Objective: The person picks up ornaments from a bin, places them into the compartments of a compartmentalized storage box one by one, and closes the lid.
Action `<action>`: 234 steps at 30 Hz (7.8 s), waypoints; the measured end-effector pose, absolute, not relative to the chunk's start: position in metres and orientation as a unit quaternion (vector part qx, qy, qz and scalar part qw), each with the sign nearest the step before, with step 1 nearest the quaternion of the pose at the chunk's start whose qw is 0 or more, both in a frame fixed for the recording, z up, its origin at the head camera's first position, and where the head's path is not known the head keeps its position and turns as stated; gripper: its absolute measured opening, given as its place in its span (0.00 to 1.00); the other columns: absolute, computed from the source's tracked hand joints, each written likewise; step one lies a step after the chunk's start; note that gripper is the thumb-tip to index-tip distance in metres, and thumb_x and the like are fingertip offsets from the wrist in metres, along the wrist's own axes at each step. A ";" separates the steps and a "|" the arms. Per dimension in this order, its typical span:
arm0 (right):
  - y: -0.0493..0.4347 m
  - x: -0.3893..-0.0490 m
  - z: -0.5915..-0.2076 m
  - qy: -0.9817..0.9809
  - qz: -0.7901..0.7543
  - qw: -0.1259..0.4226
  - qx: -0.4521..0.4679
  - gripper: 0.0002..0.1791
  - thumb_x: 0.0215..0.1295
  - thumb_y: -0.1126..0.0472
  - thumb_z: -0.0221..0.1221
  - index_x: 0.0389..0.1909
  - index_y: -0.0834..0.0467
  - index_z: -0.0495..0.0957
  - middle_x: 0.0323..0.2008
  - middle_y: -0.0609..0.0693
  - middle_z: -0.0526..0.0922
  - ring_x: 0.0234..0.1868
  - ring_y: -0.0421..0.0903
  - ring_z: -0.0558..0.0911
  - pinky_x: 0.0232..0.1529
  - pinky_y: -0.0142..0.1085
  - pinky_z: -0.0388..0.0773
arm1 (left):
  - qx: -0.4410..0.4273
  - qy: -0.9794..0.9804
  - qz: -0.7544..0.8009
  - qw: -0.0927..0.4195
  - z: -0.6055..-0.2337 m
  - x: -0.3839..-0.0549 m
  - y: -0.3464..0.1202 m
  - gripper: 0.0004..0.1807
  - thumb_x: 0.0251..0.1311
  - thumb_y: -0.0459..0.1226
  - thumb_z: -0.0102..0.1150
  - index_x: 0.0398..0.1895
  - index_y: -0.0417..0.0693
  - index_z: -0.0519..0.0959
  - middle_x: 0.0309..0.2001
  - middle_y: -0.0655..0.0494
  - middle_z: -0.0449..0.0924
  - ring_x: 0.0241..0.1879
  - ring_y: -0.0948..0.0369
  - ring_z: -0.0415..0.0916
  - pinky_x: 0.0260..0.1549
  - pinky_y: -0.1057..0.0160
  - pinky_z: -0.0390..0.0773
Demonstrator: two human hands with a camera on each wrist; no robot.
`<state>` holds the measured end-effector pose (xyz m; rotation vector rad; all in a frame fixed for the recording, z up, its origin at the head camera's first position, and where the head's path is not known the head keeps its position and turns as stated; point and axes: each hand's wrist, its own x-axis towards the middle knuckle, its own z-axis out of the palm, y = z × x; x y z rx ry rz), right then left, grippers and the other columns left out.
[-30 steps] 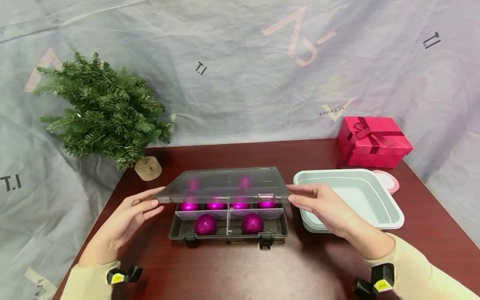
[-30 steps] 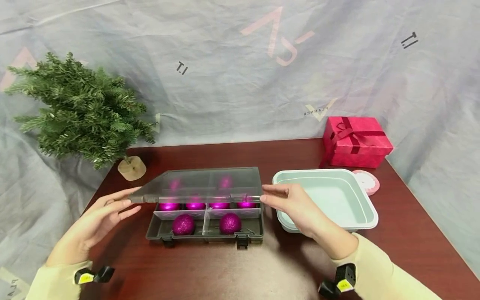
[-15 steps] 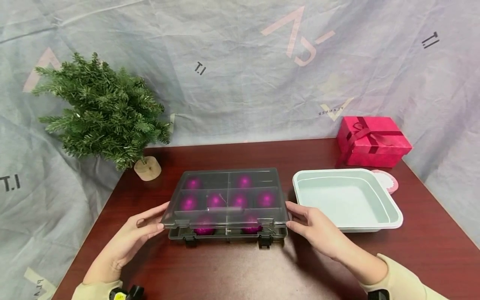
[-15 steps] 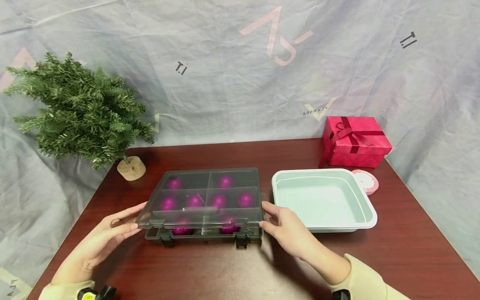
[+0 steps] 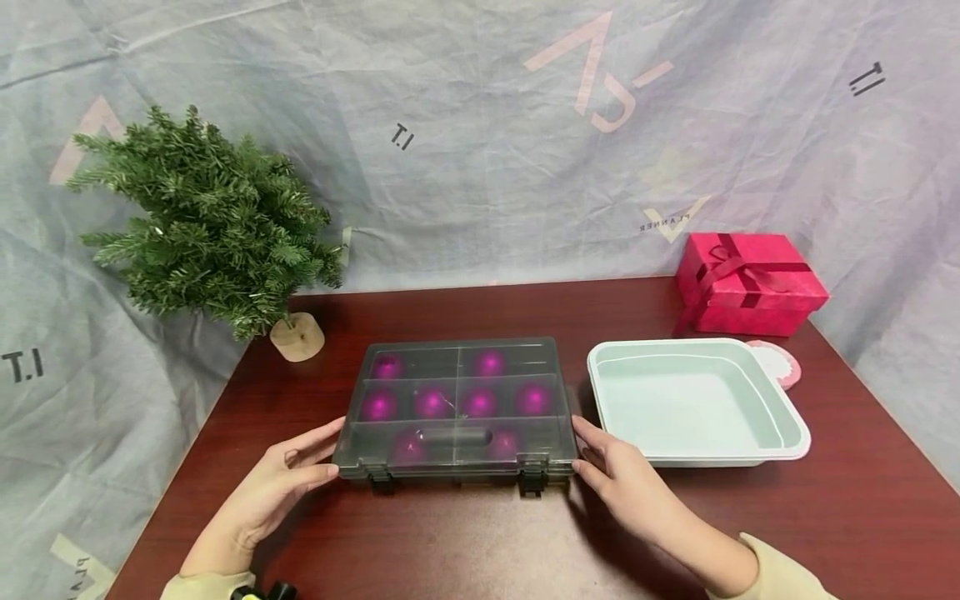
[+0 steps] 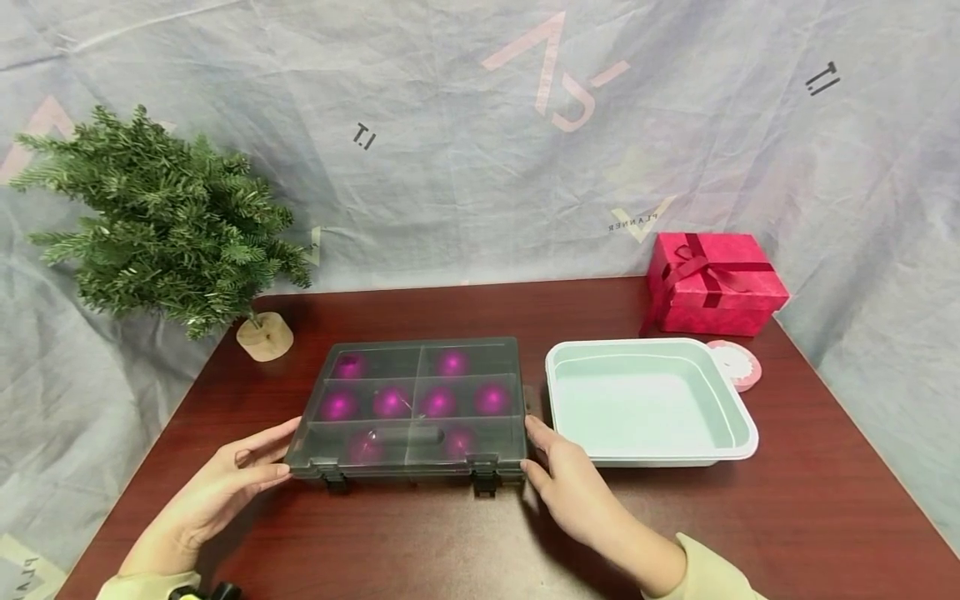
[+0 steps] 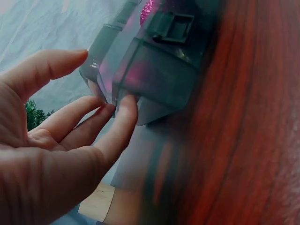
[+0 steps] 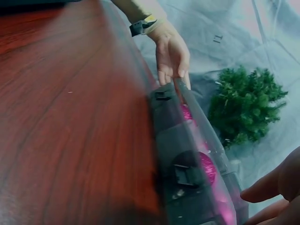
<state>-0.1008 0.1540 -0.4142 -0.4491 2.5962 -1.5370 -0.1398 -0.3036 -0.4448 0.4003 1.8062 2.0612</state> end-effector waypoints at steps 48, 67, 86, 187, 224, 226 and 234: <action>0.147 -0.095 -0.443 0.854 -0.511 -0.033 -0.093 0.31 0.68 0.72 0.63 0.70 0.72 0.68 0.63 0.67 0.75 0.61 0.54 0.78 0.59 0.45 0.73 | 0.295 0.910 0.242 -0.162 -0.395 -0.121 -0.192 0.40 0.57 0.35 0.69 0.75 0.42 0.67 0.75 0.45 0.63 0.72 0.44 0.61 0.65 0.38 0.63; 0.144 -0.093 -0.447 0.855 -0.506 -0.054 -0.097 0.31 0.66 0.73 0.64 0.70 0.70 0.69 0.62 0.67 0.76 0.59 0.53 0.80 0.56 0.44 0.76 | 0.490 0.862 0.049 -0.121 -0.439 -0.119 -0.124 0.40 0.59 0.38 0.62 0.77 0.43 0.64 0.77 0.44 0.59 0.76 0.48 0.55 0.68 0.45 0.63; 0.170 -0.098 -0.463 0.531 -0.774 0.334 -0.089 0.27 0.80 0.65 0.47 0.65 0.86 0.60 0.55 0.70 0.81 0.55 0.54 0.83 0.57 0.39 0.77 | 0.420 0.891 -0.005 -0.171 -0.438 -0.099 -0.107 0.42 0.51 0.45 0.63 0.74 0.44 0.69 0.67 0.50 0.72 0.64 0.52 0.67 0.56 0.51 0.69; 0.084 -0.129 -0.405 0.862 -0.322 -0.047 -0.388 0.11 0.61 0.58 0.71 0.44 0.52 0.87 0.35 0.39 0.83 0.38 0.36 0.82 0.39 0.35 0.81 | 0.240 0.951 0.067 -0.184 -0.418 -0.101 -0.257 0.23 0.49 0.34 0.66 0.52 0.51 0.88 0.55 0.58 0.84 0.56 0.54 0.77 0.50 0.47 0.72; -0.016 -0.121 -0.460 0.542 -0.717 0.361 -0.250 0.38 0.69 0.72 0.56 0.79 0.58 0.58 0.55 0.60 0.82 0.46 0.43 0.85 0.43 0.34 0.79 | 0.192 0.969 0.055 -0.147 -0.427 -0.085 -0.253 0.43 0.45 0.36 0.66 0.73 0.58 0.74 0.72 0.63 0.69 0.52 0.56 0.78 0.45 0.46 0.75; -0.017 -0.124 -0.455 0.576 -0.700 0.312 -0.286 0.38 0.68 0.74 0.57 0.78 0.60 0.60 0.53 0.62 0.83 0.45 0.43 0.86 0.43 0.33 0.80 | 0.196 0.967 0.051 -0.152 -0.425 -0.085 -0.252 0.41 0.45 0.36 0.66 0.71 0.56 0.76 0.71 0.63 0.72 0.52 0.56 0.77 0.46 0.46 0.75; -0.026 -0.140 -0.440 0.744 -0.455 -0.071 -0.484 0.18 0.66 0.68 0.66 0.57 0.61 0.80 0.46 0.52 0.84 0.46 0.37 0.82 0.50 0.28 0.78 | 0.206 0.962 0.044 -0.174 -0.424 -0.087 -0.251 0.38 0.44 0.37 0.65 0.67 0.53 0.80 0.67 0.62 0.76 0.51 0.56 0.77 0.46 0.45 0.74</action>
